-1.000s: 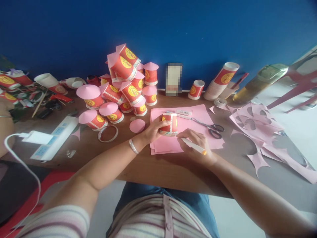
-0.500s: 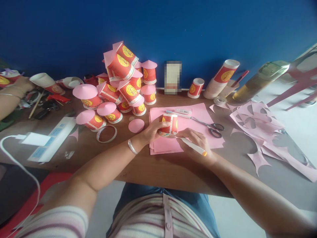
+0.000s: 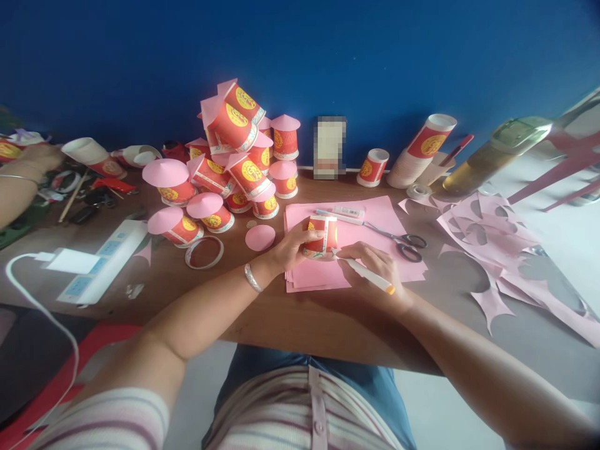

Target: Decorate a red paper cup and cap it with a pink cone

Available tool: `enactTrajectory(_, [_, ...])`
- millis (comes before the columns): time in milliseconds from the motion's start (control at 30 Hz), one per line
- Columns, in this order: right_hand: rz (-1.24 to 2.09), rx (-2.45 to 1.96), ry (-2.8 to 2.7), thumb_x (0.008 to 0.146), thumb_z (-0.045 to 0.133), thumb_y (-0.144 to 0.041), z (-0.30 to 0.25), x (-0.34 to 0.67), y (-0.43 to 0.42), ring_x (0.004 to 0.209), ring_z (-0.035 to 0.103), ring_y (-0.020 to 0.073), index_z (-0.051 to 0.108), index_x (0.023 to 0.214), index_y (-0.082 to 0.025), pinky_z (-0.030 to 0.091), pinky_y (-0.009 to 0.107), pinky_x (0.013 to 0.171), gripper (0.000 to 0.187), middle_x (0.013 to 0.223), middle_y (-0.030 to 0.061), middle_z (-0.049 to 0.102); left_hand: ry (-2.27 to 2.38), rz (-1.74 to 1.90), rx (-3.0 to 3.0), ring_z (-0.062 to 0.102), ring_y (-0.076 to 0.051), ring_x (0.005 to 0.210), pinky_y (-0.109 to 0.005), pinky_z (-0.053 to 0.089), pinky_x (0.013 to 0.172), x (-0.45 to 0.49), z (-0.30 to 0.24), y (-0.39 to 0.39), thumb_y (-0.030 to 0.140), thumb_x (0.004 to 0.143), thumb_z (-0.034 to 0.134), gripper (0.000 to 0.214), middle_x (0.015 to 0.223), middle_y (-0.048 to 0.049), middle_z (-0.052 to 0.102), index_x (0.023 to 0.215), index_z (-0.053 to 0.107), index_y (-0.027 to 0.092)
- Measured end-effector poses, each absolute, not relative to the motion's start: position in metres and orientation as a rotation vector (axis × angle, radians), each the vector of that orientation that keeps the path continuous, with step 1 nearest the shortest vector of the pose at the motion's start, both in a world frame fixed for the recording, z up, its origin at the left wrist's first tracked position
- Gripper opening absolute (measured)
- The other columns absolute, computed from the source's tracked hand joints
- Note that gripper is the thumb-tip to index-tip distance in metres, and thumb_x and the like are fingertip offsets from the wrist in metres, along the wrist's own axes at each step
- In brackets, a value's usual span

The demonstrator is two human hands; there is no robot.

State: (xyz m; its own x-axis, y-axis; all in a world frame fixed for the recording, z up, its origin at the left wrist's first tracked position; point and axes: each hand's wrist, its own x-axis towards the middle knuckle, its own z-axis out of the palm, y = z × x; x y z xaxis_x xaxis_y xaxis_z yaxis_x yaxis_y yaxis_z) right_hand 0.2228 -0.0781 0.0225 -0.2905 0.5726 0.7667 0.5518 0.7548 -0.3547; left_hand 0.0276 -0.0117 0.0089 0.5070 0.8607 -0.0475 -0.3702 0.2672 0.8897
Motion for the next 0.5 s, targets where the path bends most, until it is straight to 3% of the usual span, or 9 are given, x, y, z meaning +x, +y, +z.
enactTrajectory(167, [0.023, -0.833, -1.967, 0.094, 0.061, -0.008, 0.022, 0.223, -0.078, 0.065, 0.069, 0.0142, 0.061, 0.095, -0.024, 0.054, 0.026, 0.061, 0.015, 0.078, -0.0001, 0.074, 0.584, 0.846, 0.996, 0.069, -0.020, 0.078, -0.034, 0.058, 0.077, 0.027, 0.006, -0.010, 0.039, 0.084, 0.074, 0.029, 0.083, -0.0043, 0.070, 0.102, 0.069, 0.016])
enactTrajectory(500, [0.062, -0.835, -1.990, 0.096, 0.060, -0.013, 0.022, 0.224, -0.079, 0.066, 0.072, 0.0160, 0.064, 0.096, -0.024, 0.057, 0.029, 0.062, 0.012, 0.079, 0.0013, 0.076, 0.621, 0.918, 1.012, 0.067, -0.021, 0.084, -0.033, 0.054, 0.078, 0.024, -0.004, -0.007, 0.038, 0.076, 0.081, 0.030, 0.087, -0.0056, 0.071, 0.097, 0.071, 0.019])
